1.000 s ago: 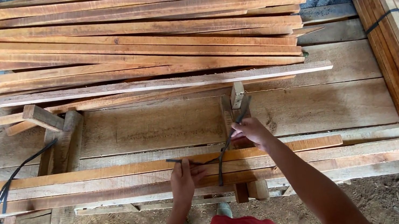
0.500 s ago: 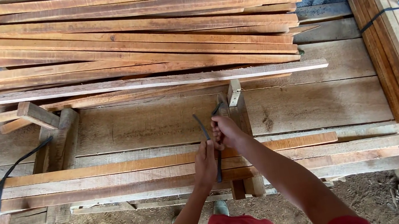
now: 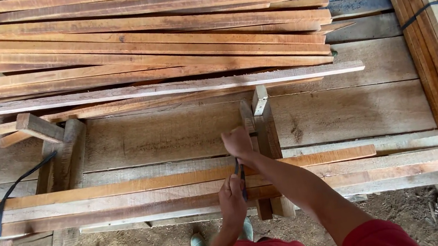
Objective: Bundling thin wooden slats together using black rubber straps by hand.
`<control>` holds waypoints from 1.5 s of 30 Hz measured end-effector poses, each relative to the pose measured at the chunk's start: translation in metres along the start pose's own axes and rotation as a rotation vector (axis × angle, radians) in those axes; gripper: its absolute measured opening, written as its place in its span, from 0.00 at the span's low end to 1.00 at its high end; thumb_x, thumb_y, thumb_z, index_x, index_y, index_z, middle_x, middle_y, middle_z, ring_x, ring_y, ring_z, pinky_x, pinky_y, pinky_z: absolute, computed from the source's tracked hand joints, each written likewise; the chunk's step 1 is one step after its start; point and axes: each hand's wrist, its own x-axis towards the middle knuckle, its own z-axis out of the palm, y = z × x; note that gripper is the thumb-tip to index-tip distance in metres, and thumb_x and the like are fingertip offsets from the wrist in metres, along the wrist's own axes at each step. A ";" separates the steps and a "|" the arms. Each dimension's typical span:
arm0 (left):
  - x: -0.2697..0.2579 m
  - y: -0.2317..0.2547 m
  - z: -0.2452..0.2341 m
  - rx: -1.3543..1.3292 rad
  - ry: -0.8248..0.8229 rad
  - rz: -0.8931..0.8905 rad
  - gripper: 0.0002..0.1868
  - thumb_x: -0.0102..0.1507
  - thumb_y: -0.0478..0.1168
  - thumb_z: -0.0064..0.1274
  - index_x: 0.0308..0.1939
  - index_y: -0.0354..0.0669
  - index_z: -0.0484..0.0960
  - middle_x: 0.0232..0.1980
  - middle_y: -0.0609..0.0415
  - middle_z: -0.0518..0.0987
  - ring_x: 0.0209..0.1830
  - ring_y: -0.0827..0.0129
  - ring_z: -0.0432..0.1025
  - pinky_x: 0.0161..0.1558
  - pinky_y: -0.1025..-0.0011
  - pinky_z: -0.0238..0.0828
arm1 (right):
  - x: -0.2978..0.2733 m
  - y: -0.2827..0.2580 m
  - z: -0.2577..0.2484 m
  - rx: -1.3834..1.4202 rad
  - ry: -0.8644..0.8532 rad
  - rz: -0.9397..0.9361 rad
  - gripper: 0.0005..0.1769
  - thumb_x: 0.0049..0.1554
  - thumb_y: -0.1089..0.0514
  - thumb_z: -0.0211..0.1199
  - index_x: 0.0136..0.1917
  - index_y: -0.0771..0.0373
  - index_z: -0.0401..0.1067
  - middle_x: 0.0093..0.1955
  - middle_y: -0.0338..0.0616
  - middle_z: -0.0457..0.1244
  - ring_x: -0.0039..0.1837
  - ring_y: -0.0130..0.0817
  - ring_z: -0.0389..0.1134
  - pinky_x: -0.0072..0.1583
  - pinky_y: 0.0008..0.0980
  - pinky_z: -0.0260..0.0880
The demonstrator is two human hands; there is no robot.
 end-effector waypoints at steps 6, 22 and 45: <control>0.008 -0.011 -0.011 -0.110 -0.004 -0.048 0.20 0.72 0.44 0.38 0.27 0.41 0.69 0.24 0.58 0.64 0.25 0.73 0.54 0.29 0.69 0.53 | -0.007 -0.027 -0.004 -0.110 -0.198 0.060 0.29 0.59 0.53 0.53 0.19 0.65 0.56 0.19 0.41 0.52 0.22 0.31 0.42 0.27 0.38 0.47; 0.035 0.015 -0.014 0.133 -0.039 -0.191 0.21 0.69 0.48 0.39 0.30 0.37 0.77 0.26 0.54 0.77 0.23 0.71 0.62 0.29 0.70 0.60 | 0.004 -0.013 0.011 -0.129 -0.138 0.044 0.26 0.57 0.54 0.55 0.22 0.68 0.56 0.22 0.46 0.53 0.26 0.35 0.44 0.31 0.42 0.50; 0.020 0.009 -0.017 -0.207 -0.014 -0.284 0.21 0.73 0.45 0.40 0.26 0.40 0.68 0.25 0.57 0.67 0.25 0.74 0.54 0.30 0.70 0.55 | -0.001 -0.015 0.011 -0.344 -0.291 0.048 0.29 0.62 0.49 0.54 0.25 0.70 0.65 0.24 0.47 0.58 0.25 0.38 0.53 0.35 0.41 0.62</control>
